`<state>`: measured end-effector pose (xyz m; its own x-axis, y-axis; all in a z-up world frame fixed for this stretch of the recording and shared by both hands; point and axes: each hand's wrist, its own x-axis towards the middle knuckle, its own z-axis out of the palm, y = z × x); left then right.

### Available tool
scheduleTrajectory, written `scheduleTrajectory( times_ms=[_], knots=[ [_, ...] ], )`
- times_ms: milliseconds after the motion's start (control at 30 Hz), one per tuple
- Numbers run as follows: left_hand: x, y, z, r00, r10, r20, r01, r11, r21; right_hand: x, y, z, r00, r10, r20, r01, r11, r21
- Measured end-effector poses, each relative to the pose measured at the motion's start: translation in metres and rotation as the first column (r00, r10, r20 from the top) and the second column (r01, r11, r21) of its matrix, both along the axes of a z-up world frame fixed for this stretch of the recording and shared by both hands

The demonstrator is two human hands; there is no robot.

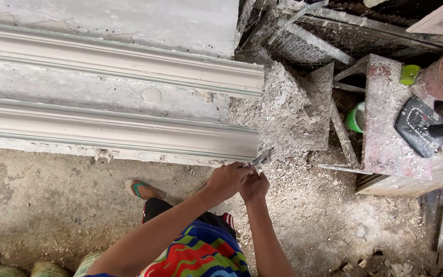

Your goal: Refining and cleaning plaster moldings using a putty knife to remove excess material and smooth edges.

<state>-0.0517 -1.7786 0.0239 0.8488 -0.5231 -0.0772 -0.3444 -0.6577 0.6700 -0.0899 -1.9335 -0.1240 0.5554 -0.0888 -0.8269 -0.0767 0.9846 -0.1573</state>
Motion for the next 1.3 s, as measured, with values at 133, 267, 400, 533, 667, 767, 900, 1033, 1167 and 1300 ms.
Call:
scheduleTrajectory(
  times_ms=[133,267,400,533,667,767,900,1033,1167,1300],
  knots=[
    [0.043,0.011,0.047,0.978,-0.008,-0.210,-0.033,0.982,-0.189,0.010,-0.012,0.024,0.995,-0.094,-0.011,0.094,0.995,-0.029],
    [0.104,0.033,0.043,0.999,0.047,0.017,-0.047,0.999,-0.023,0.014,-0.019,0.069,0.995,-0.104,-0.001,0.104,0.991,-0.078],
    [0.151,0.063,0.009,0.801,-0.138,0.583,-0.052,0.953,0.297,0.012,-0.029,0.074,0.998,-0.060,-0.034,0.055,0.990,-0.130],
    [0.177,0.092,-0.035,0.752,-0.354,0.556,0.022,0.856,0.516,0.007,-0.036,0.061,0.999,-0.034,-0.036,0.028,0.988,-0.150],
    [0.180,0.111,-0.052,0.717,-0.541,0.438,0.068,0.681,0.729,0.000,-0.044,0.048,0.999,-0.019,-0.050,0.010,0.984,-0.177],
    [0.182,0.122,-0.018,0.706,-0.565,0.426,0.112,0.684,0.721,-0.006,-0.052,0.041,0.996,-0.014,-0.086,-0.003,0.979,-0.205],
    [0.204,0.143,0.011,0.699,-0.624,0.349,0.179,0.626,0.759,-0.011,-0.066,0.052,0.995,-0.016,-0.099,-0.010,0.966,-0.257],
    [0.218,0.141,0.035,0.728,-0.645,0.232,0.184,0.510,0.840,-0.028,-0.077,0.044,0.996,-0.027,-0.080,0.003,0.958,-0.286],
    [0.200,0.096,0.049,0.978,-0.182,-0.101,0.205,0.922,0.327,-0.033,-0.084,0.031,0.995,-0.027,-0.096,-0.001,0.958,-0.287],
    [0.206,0.095,-0.042,0.947,0.023,-0.322,0.022,0.991,0.136,-0.020,-0.080,0.047,0.994,-0.010,-0.105,-0.021,0.955,-0.296]
  ],
)
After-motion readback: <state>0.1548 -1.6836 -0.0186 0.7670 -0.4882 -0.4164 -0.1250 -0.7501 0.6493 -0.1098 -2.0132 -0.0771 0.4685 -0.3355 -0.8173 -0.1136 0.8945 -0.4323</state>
